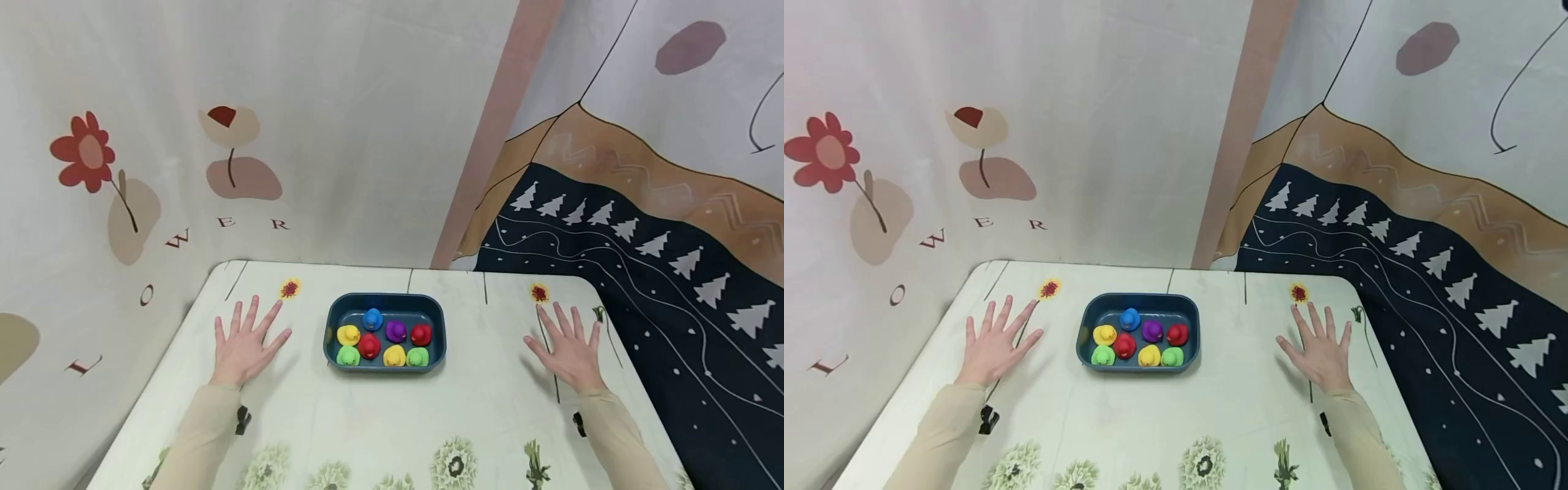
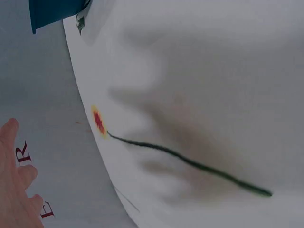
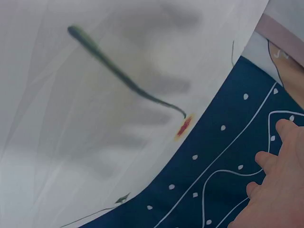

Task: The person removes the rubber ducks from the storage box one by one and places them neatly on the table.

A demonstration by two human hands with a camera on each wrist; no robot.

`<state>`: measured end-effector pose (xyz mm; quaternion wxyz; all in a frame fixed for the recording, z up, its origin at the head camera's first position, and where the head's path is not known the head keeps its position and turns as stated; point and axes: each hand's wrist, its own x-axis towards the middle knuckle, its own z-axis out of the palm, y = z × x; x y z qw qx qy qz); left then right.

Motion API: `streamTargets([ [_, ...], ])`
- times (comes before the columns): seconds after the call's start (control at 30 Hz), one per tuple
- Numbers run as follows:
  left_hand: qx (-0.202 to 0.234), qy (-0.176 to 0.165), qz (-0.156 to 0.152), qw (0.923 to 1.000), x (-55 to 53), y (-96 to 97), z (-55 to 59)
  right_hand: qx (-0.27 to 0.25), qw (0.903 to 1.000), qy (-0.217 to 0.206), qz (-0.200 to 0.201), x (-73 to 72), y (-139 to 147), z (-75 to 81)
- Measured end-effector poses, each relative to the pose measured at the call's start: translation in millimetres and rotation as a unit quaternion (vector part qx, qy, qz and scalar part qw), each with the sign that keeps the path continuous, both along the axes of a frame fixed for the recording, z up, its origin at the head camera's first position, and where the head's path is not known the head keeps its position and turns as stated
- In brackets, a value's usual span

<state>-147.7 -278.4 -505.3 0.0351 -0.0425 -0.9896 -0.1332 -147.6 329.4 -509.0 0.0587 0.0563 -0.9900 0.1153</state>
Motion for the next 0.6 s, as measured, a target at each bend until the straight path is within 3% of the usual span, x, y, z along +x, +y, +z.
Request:
streamTargets([
  [0.33, 0.016, -0.010, -0.002, 0.9998, 3.7, 20.3, -17.5, -0.004, 0.9996, 0.008, 0.026, -0.4, -24, -2.6],
  [0.6, 0.023, -0.013, -0.017, 0.9995, -0.5, 44.2, -28.9, -0.004, 0.9976, 0.020, 0.067, -3.7, -50, -10.4],
])
